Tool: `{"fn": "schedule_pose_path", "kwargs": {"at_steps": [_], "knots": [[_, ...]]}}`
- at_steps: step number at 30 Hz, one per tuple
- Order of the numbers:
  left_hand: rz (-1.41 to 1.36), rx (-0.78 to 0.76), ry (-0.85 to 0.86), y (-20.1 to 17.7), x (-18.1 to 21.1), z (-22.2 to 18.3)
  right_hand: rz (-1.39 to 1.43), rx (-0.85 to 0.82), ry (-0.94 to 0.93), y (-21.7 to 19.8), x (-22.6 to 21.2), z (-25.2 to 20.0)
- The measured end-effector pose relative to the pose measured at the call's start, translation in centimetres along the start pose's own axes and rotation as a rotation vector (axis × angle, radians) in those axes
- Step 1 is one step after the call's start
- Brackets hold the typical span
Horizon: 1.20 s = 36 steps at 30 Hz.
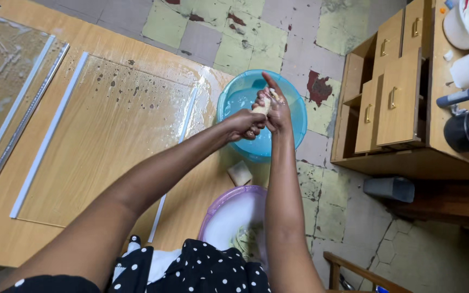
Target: The person wipes glass panels with a cloth and soapy water, dipping the cloth into a basin and squeezing it out multiple times.
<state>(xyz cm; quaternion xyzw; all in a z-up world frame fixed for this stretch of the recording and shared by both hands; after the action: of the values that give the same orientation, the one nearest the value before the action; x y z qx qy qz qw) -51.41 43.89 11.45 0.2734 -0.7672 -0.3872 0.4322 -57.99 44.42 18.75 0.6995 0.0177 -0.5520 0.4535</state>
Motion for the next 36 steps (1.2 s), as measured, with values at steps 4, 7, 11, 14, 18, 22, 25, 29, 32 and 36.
{"fn": "schedule_pose_path", "kwargs": {"at_steps": [4, 7, 11, 14, 18, 22, 25, 29, 32, 36], "knots": [[0.907, 0.351, 0.217, -1.2, 3.6, 2.2, -0.501, 0.227, 0.019, -2.5, -0.3, 1.6], [1.370, 0.325, 0.352, -1.4, 3.9, 3.5, -0.802, 0.364, 0.079, -4.5, 0.1, 2.1], [1.470, 0.224, 0.420, -1.4, 2.9, 2.6, -1.445, 0.556, 0.253, -13.5, 3.0, 3.7], [1.619, 0.365, 0.189, -1.1, 2.2, 0.4, -1.592, 0.625, 0.205, -12.4, 2.5, 2.5], [1.680, 0.403, 0.352, -2.0, 1.5, 1.6, -1.998, 0.480, -0.030, -11.1, 3.1, 2.6], [1.914, 0.270, 0.357, -2.9, 0.9, 3.6, -1.418, 0.739, 0.378, -6.2, 0.0, -1.3], [2.105, 0.221, 0.417, -3.0, -0.4, 4.5, -1.389, 0.755, 0.447, -5.3, -0.1, -2.4], [1.980, 0.323, 0.883, -4.2, -1.1, 6.8, -1.516, 0.634, 0.359, -10.6, 0.6, 1.0], [1.410, 0.282, 0.754, 4.1, 6.6, -8.7, -0.948, 0.312, 0.209, 6.7, -6.7, -5.0], [1.290, 0.299, 0.767, 2.9, 8.8, -19.0, -0.503, 0.095, -0.233, 12.9, -11.1, -9.4]]}}
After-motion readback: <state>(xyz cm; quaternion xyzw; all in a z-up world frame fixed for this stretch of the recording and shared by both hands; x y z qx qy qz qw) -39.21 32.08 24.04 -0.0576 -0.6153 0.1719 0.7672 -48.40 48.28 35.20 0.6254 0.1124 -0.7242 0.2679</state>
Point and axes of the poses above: each hand's wrist, its own z-axis towards the middle knuckle, its own y-axis out of the palm, x = y × z, the point moved 10 cm from there along z, towards the middle knuckle, and after that the axes turned 5 degrees about -z, right-handed, at the moved point
